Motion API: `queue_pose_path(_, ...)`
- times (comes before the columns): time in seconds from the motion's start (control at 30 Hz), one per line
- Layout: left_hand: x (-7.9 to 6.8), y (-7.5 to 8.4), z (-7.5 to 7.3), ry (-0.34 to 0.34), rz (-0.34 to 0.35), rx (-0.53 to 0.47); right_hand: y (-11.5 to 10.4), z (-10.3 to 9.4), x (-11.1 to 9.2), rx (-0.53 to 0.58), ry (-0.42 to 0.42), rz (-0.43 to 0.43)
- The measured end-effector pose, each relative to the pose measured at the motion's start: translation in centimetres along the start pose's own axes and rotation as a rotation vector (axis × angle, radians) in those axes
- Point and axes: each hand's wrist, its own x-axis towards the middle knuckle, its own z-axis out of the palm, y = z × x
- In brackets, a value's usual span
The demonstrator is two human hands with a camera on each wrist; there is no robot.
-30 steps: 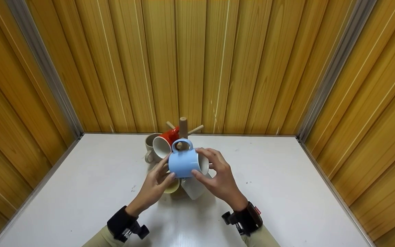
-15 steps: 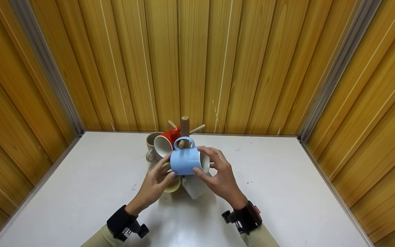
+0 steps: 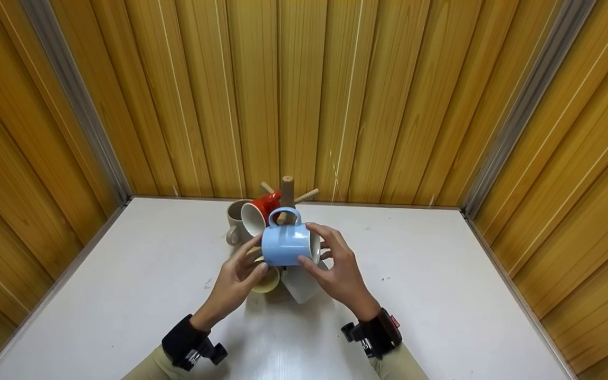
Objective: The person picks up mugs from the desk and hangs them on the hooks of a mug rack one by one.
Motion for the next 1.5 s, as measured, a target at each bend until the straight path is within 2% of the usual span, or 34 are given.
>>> queue_pose_path(0.37,-0.3,-0.1,-0.4,0.022,0.044,0.007,0.2,-0.1,-0.6,0.032,-0.050,-0.041)
queue_pose_path(0.67,-0.5,0.1,-0.6,0.035,0.099,0.009,0.1,0.0,-0.9,0.016,-0.059,0.021)
queue_pose_path(0.83,-0.5,0.0,-0.7,0.035,0.106,0.024,0.1,0.1,-1.0,0.022,-0.054,0.031)
queue_pose_path(1.07,-0.3,0.1,-1.0,0.070,0.152,0.119,-0.4,0.4,-1.2,0.023,-0.025,0.047)
queue_pose_path(1.2,0.2,0.8,-1.1,0.124,0.169,0.206,-2.2,0.1,-1.2,0.043,-0.016,0.040)
queue_pose_path(1.33,0.9,1.7,-1.3,0.174,0.219,0.293,-3.7,-0.2,-1.3,0.067,-0.026,0.035)
queue_pose_path(1.5,2.2,2.8,-1.4,0.200,0.295,0.342,-1.9,0.1,-1.7,0.065,-0.030,0.041)
